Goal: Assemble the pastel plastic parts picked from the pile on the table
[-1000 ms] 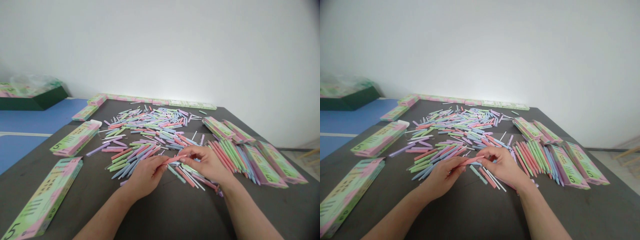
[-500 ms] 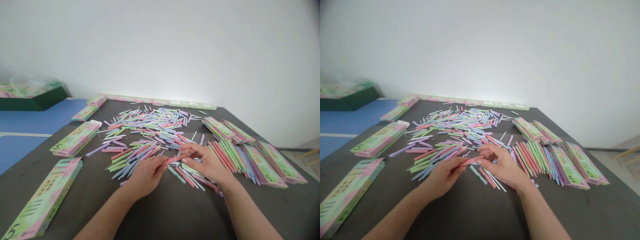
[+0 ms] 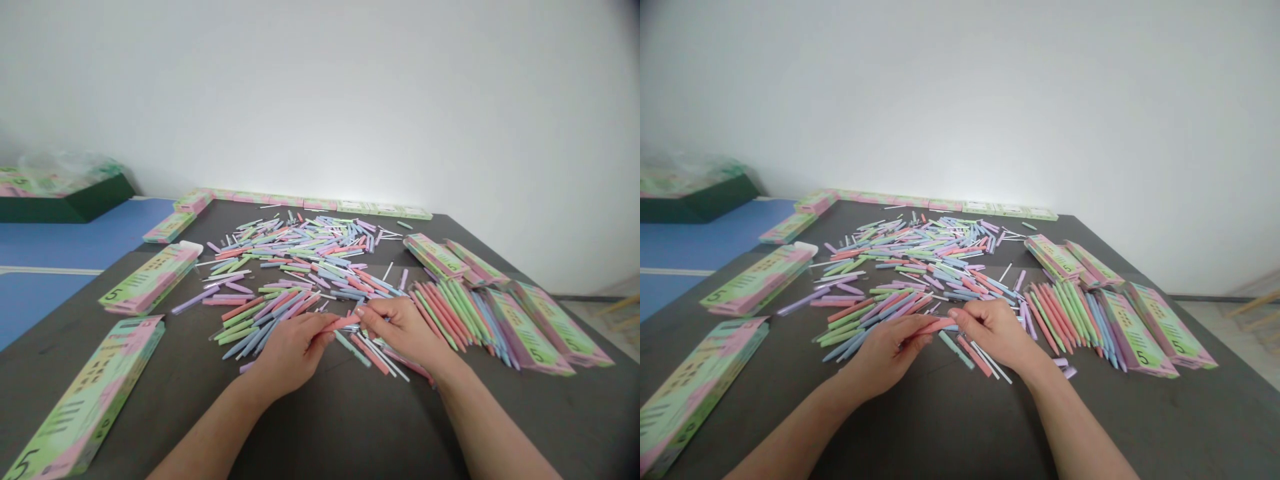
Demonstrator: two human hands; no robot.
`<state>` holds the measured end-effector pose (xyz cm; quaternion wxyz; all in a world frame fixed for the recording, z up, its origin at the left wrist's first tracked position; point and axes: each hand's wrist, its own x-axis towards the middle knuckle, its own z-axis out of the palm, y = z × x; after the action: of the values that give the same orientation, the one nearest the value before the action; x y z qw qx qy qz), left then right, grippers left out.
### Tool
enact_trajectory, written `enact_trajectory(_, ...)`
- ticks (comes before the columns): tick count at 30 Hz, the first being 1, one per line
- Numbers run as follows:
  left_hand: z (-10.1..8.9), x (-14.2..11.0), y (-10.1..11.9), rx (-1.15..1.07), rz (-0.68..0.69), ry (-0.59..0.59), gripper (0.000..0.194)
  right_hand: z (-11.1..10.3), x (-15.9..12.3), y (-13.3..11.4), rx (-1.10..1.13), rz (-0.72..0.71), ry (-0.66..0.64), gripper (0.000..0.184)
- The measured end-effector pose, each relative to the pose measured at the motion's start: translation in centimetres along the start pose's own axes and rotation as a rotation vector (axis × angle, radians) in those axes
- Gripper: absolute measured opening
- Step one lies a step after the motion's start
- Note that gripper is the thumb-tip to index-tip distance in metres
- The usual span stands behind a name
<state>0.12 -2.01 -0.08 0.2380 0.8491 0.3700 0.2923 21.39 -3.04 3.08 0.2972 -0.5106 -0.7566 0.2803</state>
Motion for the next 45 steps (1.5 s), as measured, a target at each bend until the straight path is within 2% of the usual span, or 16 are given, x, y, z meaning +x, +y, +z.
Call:
enact_trajectory(3,-0.1,0.1,0.0,-0.007,0.006,-0.01,0.024,-0.3,-0.1,0.0,0.059,-0.032,0.015,0.022)
enact_trajectory(6,0.0,0.1,-0.2,-0.005,0.001,-0.004,0.023,-0.5,-0.2,0.1,0.122,-0.074,0.048,0.023)
enact_trajectory(9,0.1,0.0,-0.3,0.015,-0.015,0.021,0.024,-0.5,-0.1,0.1,0.114,-0.07,0.04,0.012)
enact_trajectory(14,0.3,-0.1,-0.4,0.034,-0.036,0.048,0.026,-0.4,0.1,-0.2,0.077,-0.027,0.034,0.017)
enact_trajectory(21,0.6,-0.1,-0.9,0.035,0.03,0.082,0.022,0.0,0.2,-0.1,0.036,-0.016,0.021,0.023)
enact_trajectory(30,0.3,0.1,-0.7,0.002,-0.042,0.017,0.023,0.3,-0.2,-0.3,0.069,-0.116,0.054,0.013)
enact_trajectory(34,0.6,0.0,-0.8,0.038,-0.005,0.079,0.021,0.8,0.0,-0.1,0.073,-0.059,0.076,0.015)
enact_trajectory(39,1.1,-0.3,-1.3,0.11,0.06,0.177,0.024,1.7,0.2,0.4,0.068,0.065,0.084,0.029)
enact_trajectory(43,1.0,-0.2,-1.4,0.136,0.078,0.178,0.024,1.7,0.2,0.4,0.077,0.07,0.042,0.031)
enact_trajectory(45,0.9,-0.2,-1.3,0.122,0.062,0.169,0.023,1.4,0.2,0.3,0.085,0.039,0.04,0.026)
